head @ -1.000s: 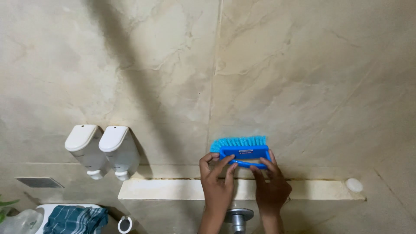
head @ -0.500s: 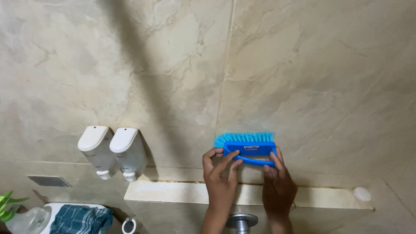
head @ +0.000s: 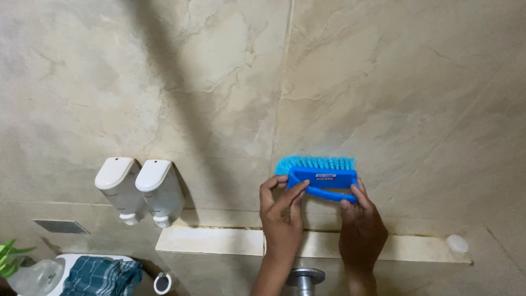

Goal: The person uses a blue scrubbing brush to clean the grout lines and surface of beige wall tiles in a bathroom. They scrub back and forth along a horizontal tile ledge and the wall area above it.

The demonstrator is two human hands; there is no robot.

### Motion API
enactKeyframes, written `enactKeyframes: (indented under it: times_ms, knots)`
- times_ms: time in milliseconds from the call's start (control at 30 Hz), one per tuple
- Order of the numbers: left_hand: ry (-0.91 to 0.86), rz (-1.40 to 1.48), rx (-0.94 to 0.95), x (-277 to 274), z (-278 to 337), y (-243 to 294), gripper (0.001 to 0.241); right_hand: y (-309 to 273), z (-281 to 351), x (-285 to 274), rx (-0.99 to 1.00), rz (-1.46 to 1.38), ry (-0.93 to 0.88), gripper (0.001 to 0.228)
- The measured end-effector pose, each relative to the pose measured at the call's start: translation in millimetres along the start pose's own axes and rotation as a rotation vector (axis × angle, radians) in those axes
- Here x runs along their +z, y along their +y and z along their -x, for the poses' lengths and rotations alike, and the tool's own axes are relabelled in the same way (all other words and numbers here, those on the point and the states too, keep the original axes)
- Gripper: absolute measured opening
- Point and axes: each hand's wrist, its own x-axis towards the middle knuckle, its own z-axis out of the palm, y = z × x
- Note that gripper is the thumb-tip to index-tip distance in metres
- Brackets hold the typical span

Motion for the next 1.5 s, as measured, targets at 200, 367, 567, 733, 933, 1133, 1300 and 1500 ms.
enactKeyframes:
  times_ms: [200, 367, 567, 733, 933, 1133, 1300, 1500]
  knots:
    - [-0.009, 0.018, -0.001, 4.8, 0.2, -2.1, 0.040, -6.6, -3.4, -3.4, 0.055, -0.025, 0.009, 0.032]
    - [-0.049, -0.025, -0.043, 5.4, 11.0, -2.4, 0.036, 8.8, 5.2, -2.6, 0.033, -0.090, 0.014, 0.032]
    - [-0.053, -0.057, 0.020, 12.3, 0.8, 4.7, 0.036, 0.4, -9.7, -7.9, 0.074, -0.050, 0.037, 0.031]
    - [-0.049, -0.040, 0.011, 18.0, 11.8, -7.6, 0.034, 22.4, 4.4, -4.1, 0.077, -0.253, 0.054, 0.033]
    - [-0.069, -0.029, 0.006, 27.5, 5.7, 0.8, 0.036, 12.9, -13.5, -16.3, 0.090, -0.108, 0.048, 0.032]
    - [-0.062, 0.013, -0.014, 36.8, 14.2, -3.4, 0.035, 21.3, -10.9, -18.4, 0.171, -0.230, 0.070, 0.033]
    - [-0.062, -0.065, 0.016, 41.2, 26.5, -15.2, 0.032, 35.2, 0.1, -20.6, 0.070, -0.035, 0.055, 0.032]
    - [-0.077, 0.011, 0.050, 51.2, 4.5, 11.4, 0.036, 40.7, -19.9, -21.2, 0.050, -0.381, 0.108, 0.032]
